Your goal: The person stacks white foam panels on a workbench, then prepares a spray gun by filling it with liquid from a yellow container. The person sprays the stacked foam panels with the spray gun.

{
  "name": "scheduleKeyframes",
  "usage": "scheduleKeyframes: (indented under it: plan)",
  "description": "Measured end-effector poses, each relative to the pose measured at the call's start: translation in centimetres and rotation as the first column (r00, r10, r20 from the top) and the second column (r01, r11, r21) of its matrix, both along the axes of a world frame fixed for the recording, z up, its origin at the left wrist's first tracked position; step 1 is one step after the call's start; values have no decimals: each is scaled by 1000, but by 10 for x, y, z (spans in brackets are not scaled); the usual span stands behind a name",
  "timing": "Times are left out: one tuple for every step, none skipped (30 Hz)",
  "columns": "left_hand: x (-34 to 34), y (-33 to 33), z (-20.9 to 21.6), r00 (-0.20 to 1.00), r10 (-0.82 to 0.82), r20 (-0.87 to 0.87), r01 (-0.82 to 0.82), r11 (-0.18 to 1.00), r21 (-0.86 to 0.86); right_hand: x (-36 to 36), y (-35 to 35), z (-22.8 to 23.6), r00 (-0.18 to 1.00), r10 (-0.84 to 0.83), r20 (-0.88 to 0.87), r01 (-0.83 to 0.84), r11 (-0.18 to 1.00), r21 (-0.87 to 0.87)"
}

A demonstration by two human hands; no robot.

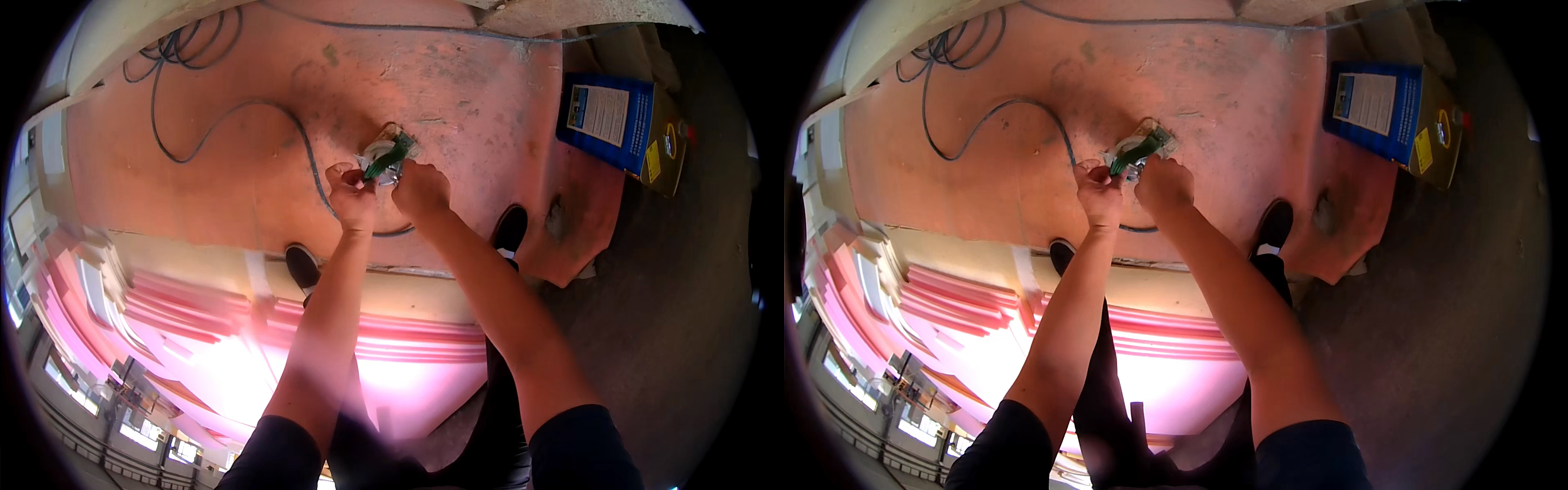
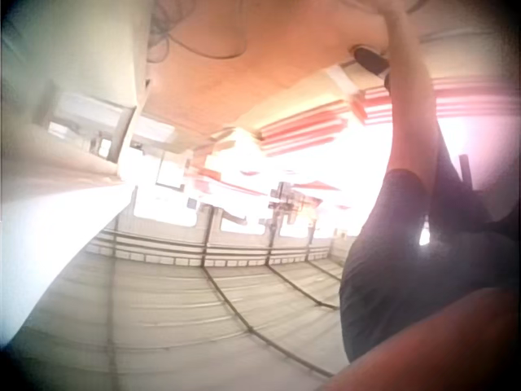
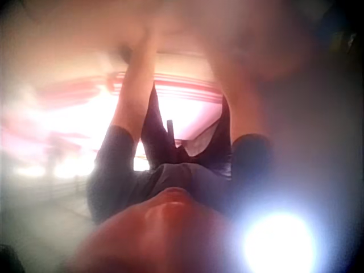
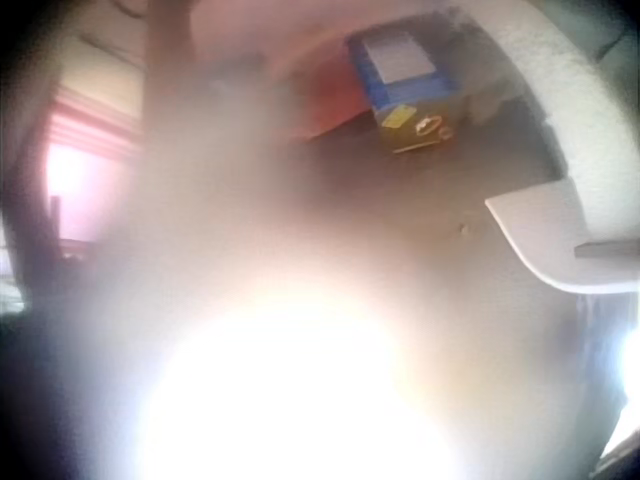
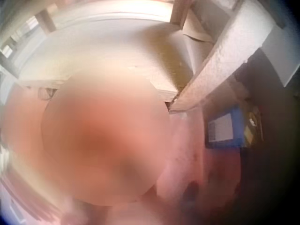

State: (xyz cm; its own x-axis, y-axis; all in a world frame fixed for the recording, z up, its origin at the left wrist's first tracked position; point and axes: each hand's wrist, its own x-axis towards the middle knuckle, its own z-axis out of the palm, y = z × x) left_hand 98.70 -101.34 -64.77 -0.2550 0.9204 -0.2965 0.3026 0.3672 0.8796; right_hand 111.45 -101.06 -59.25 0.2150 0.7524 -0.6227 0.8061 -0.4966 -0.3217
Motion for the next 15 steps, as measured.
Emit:
scheduleKeyframes:
  plan:
    - [-4,-1,-2,993,-71,-99,71,997,-8,-2,3,2,1000,-6,-2,6,1000,-13]
    - [-3,0,2,971,-142,-191,140,990,-22,-4,6,2,1000,-11,1,11,1000,-27]
    - [-3,2,5,937,-210,-280,206,978,-43,-5,8,2,1000,-15,3,15,999,-42]
    - [-6,7,8,900,-239,-365,252,968,-13,-5,10,2,1000,28,2,-28,999,-45]
    - [-7,22,28,852,-269,-450,304,953,7,-5,10,7,998,67,-4,-67,996,-53]
    - [-12,32,40,794,-286,-537,353,935,25,-8,12,11,994,110,-15,-111,992,-55]
    - [-18,33,33,744,-300,-597,409,911,52,-9,15,13,988,152,-28,-154,985,-73]
    - [-25,33,29,707,-330,-625,463,884,57,-9,20,15,982,185,-39,-188,978,-92]
    - [-32,30,26,668,-363,-650,518,853,57,-10,23,16,975,214,-51,-219,969,-116]
    - [-37,27,23,627,-393,-673,572,819,55,-9,26,16,967,254,-39,-256,960,-111]
    - [-41,24,27,589,-460,-664,600,799,-21,-8,27,17,955,295,-31,-297,949,-110]
    - [-43,22,30,554,-518,-652,619,780,-92,-3,30,18,939,345,-22,-345,933,-104]
    - [-44,21,34,519,-573,-634,635,755,-163,4,32,20,908,419,-11,-417,900,-130]
    - [-47,17,40,469,-642,-607,685,698,-208,12,29,23,867,498,-27,-497,859,-118]
    - [-47,18,40,418,-701,-578,734,635,-241,22,29,22,820,572,-33,-572,814,-100]
